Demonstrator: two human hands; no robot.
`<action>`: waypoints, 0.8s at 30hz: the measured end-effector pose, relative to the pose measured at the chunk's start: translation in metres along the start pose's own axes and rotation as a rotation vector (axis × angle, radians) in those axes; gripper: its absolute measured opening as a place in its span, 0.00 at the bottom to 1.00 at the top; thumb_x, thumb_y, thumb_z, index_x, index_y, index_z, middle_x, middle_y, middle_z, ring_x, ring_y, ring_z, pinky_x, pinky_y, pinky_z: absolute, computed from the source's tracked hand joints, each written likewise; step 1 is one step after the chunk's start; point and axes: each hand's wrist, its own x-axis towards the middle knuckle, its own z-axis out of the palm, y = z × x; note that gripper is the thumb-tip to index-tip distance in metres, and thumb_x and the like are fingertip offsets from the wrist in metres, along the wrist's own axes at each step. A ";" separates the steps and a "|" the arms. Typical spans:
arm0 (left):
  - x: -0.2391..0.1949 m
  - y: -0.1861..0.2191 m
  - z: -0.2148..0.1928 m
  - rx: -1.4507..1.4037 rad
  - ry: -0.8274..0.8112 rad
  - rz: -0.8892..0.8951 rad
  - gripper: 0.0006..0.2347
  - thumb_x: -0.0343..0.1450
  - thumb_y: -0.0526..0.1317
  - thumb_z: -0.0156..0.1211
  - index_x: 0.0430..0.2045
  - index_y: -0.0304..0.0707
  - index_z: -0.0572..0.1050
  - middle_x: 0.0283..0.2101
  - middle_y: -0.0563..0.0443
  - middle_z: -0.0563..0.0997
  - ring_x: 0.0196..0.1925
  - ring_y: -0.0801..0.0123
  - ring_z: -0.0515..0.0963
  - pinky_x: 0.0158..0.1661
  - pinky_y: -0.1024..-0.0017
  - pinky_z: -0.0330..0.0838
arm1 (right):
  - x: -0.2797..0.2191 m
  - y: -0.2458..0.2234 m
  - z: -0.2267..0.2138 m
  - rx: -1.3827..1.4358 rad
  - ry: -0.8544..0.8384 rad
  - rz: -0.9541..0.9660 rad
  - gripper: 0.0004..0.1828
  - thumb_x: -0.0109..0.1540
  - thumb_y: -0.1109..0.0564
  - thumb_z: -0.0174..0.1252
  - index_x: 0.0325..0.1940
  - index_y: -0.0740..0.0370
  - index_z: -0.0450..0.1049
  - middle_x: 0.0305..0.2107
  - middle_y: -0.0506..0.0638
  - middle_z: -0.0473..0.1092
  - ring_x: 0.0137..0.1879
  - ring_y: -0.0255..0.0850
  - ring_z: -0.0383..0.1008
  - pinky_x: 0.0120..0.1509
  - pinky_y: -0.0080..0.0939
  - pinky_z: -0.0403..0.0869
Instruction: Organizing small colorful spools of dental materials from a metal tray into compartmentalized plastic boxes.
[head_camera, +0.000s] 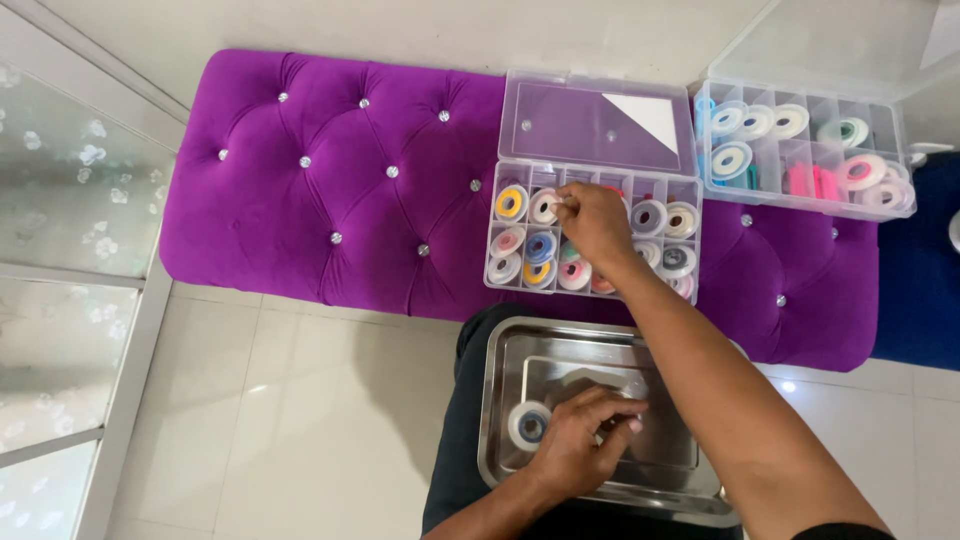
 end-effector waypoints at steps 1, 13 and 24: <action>0.000 -0.001 0.001 -0.002 -0.002 -0.005 0.09 0.72 0.29 0.63 0.46 0.33 0.81 0.40 0.42 0.82 0.39 0.59 0.84 0.40 0.70 0.80 | -0.005 -0.004 -0.007 0.000 -0.002 0.005 0.12 0.61 0.59 0.67 0.48 0.64 0.80 0.30 0.54 0.79 0.31 0.37 0.77 0.38 0.39 0.75; -0.016 0.047 -0.055 0.167 0.277 -0.030 0.11 0.71 0.30 0.63 0.47 0.37 0.80 0.40 0.46 0.84 0.34 0.67 0.83 0.34 0.72 0.78 | -0.182 -0.065 -0.130 0.074 -0.056 0.028 0.12 0.65 0.57 0.65 0.51 0.62 0.80 0.31 0.50 0.77 0.31 0.33 0.73 0.37 0.36 0.73; -0.043 0.006 -0.047 0.936 -0.093 -0.095 0.24 0.57 0.37 0.73 0.48 0.33 0.76 0.49 0.38 0.76 0.54 0.45 0.74 0.56 0.56 0.68 | -0.272 -0.090 -0.126 -0.211 -0.300 -0.027 0.33 0.52 0.46 0.72 0.57 0.63 0.74 0.51 0.52 0.69 0.59 0.50 0.66 0.64 0.48 0.67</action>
